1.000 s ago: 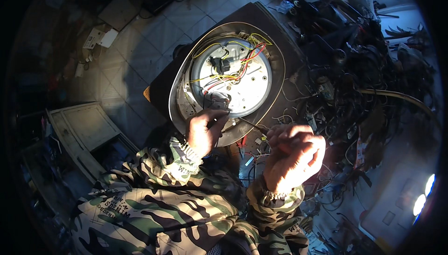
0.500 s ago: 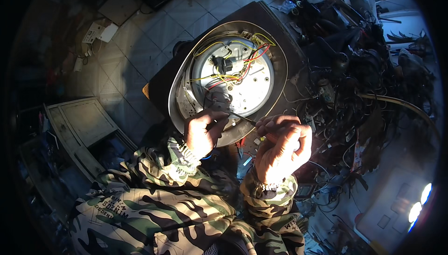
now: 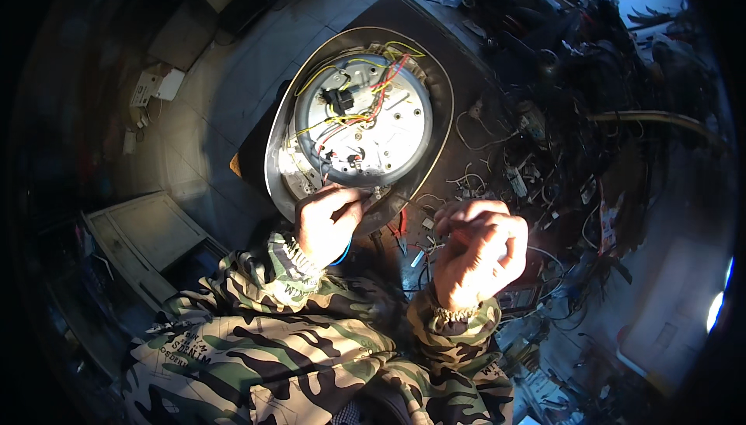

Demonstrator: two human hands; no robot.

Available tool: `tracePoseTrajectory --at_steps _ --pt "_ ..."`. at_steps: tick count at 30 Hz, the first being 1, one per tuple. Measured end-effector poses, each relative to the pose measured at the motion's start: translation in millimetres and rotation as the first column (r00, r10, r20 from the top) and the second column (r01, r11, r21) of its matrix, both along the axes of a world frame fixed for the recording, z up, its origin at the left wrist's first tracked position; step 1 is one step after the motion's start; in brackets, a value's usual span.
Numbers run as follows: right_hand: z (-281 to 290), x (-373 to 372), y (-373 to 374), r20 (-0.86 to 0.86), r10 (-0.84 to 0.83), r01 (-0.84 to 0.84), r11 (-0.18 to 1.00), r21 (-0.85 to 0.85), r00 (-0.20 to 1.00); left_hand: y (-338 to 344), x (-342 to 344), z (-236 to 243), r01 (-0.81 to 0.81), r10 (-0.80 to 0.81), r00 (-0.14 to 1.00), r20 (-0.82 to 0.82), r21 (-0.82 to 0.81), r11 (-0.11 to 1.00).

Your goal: The person sits on the floor and works on a circular electronic device, using a multimeter to test connections and a screwdriver to adjust components. They connect a power cord and test an LED strip, then inspect the device's internal wiring.

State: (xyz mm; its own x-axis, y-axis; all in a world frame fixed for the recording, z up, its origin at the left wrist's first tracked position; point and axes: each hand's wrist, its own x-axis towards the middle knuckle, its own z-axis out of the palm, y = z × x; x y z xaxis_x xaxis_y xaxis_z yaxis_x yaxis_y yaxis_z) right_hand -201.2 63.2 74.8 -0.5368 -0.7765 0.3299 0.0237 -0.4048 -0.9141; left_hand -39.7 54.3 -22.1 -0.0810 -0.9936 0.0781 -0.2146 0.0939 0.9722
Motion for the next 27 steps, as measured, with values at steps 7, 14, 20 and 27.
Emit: tracePoseTrajectory --at_steps 7,14,20,27 --pt "-39.6 -26.4 52.0 -0.062 -0.114 0.127 0.959 0.255 0.991 4.2 11.9 6.7 -0.003 0.035 0.993 -0.112 0.268 0.963" --pt "-88.4 -38.6 126.7 -0.141 -0.139 0.197 0.735 0.649 0.98 -3.7 56.2 12.6 0.084 -0.061 0.995 -0.079 0.334 0.939" --pt "-86.9 -40.1 128.2 -0.239 0.05 0.109 0.786 0.608 0.97 -13.4 61.4 17.8 0.077 -0.004 0.979 -0.202 0.358 0.931" --pt "-41.5 -47.8 97.6 -0.569 0.219 0.136 0.846 0.515 0.792 0.7 69.1 10.1 0.058 -0.017 0.992 -0.129 0.318 0.946"
